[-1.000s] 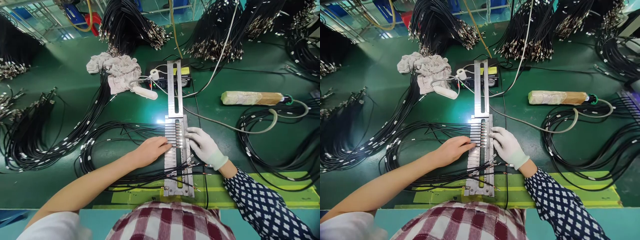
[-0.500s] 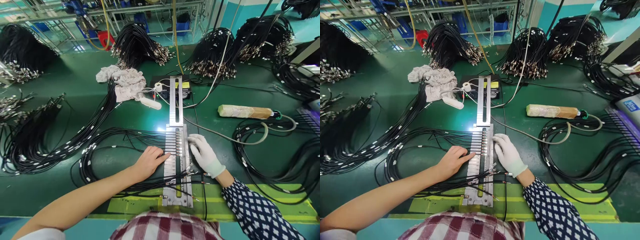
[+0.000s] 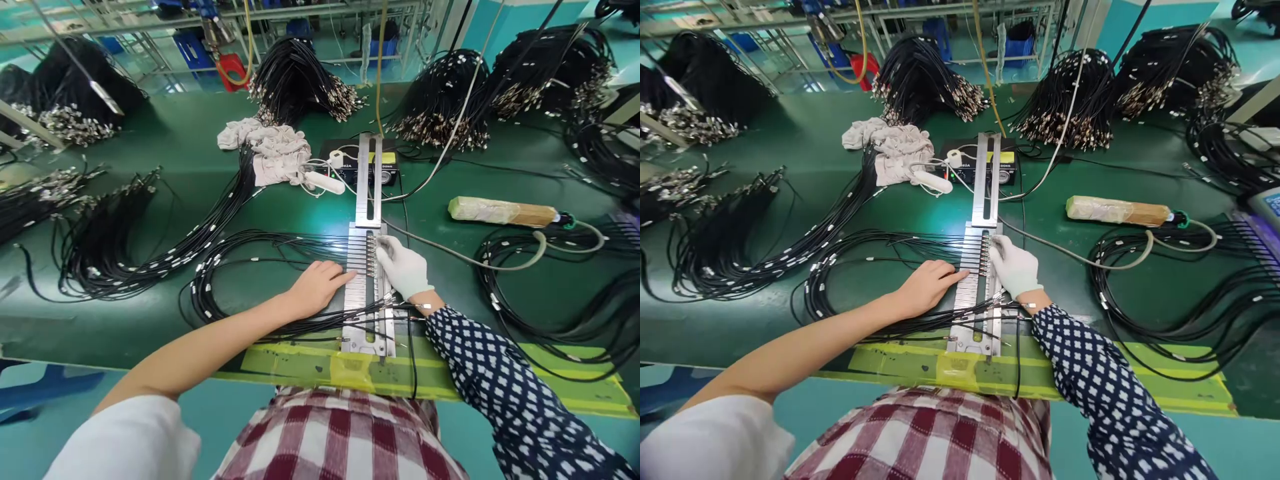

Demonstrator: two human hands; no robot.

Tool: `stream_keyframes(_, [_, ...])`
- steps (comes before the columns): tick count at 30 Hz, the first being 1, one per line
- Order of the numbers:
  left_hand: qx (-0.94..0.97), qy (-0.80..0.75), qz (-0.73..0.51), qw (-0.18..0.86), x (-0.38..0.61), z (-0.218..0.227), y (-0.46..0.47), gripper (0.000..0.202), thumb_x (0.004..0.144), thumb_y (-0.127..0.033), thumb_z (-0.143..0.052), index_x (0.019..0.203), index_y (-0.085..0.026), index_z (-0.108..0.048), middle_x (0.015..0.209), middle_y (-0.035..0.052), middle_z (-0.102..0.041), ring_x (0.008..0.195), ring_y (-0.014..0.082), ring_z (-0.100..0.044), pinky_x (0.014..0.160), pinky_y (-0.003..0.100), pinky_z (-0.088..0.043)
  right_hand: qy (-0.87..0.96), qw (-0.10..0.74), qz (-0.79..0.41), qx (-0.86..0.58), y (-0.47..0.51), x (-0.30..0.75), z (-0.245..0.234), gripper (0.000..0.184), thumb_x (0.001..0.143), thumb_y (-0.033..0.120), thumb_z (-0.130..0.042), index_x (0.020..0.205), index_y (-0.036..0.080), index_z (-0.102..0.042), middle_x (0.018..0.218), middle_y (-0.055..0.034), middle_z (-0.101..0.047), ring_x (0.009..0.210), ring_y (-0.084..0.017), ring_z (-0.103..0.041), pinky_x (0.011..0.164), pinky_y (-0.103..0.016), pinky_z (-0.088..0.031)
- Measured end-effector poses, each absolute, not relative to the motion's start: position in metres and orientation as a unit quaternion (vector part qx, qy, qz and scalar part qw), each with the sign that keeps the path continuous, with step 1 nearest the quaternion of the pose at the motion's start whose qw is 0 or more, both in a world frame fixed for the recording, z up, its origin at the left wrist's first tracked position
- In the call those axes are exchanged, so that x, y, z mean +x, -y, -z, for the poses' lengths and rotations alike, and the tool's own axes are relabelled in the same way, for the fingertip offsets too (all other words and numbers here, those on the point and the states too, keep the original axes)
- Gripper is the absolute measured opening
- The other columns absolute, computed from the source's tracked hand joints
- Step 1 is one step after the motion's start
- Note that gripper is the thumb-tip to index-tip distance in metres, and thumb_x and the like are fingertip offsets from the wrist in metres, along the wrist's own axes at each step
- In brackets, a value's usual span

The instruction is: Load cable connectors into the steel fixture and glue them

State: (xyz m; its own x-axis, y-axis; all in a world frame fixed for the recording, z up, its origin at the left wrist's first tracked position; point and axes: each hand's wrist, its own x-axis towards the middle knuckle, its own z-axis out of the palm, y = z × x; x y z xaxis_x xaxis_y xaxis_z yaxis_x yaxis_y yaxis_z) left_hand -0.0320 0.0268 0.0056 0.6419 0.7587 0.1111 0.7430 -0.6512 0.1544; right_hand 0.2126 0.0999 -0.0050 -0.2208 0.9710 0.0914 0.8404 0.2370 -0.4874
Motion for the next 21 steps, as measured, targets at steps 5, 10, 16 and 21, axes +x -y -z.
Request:
stream_keyframes(5, [0.893, -0.398, -0.15, 0.146, -0.054, -0.026, 0.025, 0.022, 0.102, -0.031, -0.047, 0.105, -0.016, -0.062, 0.097, 0.0073, -0.064, 0.09, 0.0193, -0.054, 0.081, 0.032, -0.043, 0.766, 0.241, -0.362, -0.473, -0.092, 0.252, -0.004, 0.044, 0.101, 0.048, -0.037, 0.128, 0.02, -0.058, 0.092, -0.0069, -0.073, 0.071, -0.019, -0.068, 0.07, -0.032, -0.057])
stream_keyframes(10, [0.898, -0.418, -0.119, 0.071, -0.069, -0.015, 0.085, 0.013, 0.099, -0.021, -0.049, 0.097, -0.016, -0.06, 0.09, 0.0075, -0.063, 0.082, 0.0197, -0.053, 0.075, 0.033, -0.044, 0.784, 0.225, -0.4, -0.419, -0.05, 0.274, -0.017, 0.043, 0.094, 0.052, -0.052, 0.126, 0.024, -0.061, 0.117, -0.0088, -0.067, 0.1, -0.023, -0.067, 0.087, -0.036, -0.056])
stream_keyframes(16, [0.778, -0.528, -0.276, 0.201, -0.083, -0.039, 0.078, 0.008, 0.098, -0.013, -0.051, 0.099, -0.019, -0.057, 0.092, 0.0037, -0.062, 0.086, 0.0146, -0.059, 0.077, 0.026, -0.05, 0.867, 0.079, -0.253, -0.422, -0.025, 0.27, -0.023, 0.049, 0.083, 0.05, -0.07, 0.124, 0.024, -0.064, 0.088, -0.0035, -0.071, 0.072, -0.021, -0.068, 0.062, -0.033, -0.055])
stream_keyframes(21, [0.732, -0.548, -0.357, 0.193, -0.078, -0.054, 0.06, 0.005, 0.096, -0.015, -0.056, 0.095, -0.02, -0.057, 0.09, 0.0022, -0.061, 0.085, 0.0134, -0.06, 0.077, 0.025, -0.051, 0.895, 0.145, -0.2, -0.37, -0.017, 0.252, -0.012, 0.027, 0.099, 0.042, -0.052, 0.106, 0.022, -0.069, 0.088, -0.0044, -0.073, 0.079, -0.021, -0.07, 0.069, -0.032, -0.053])
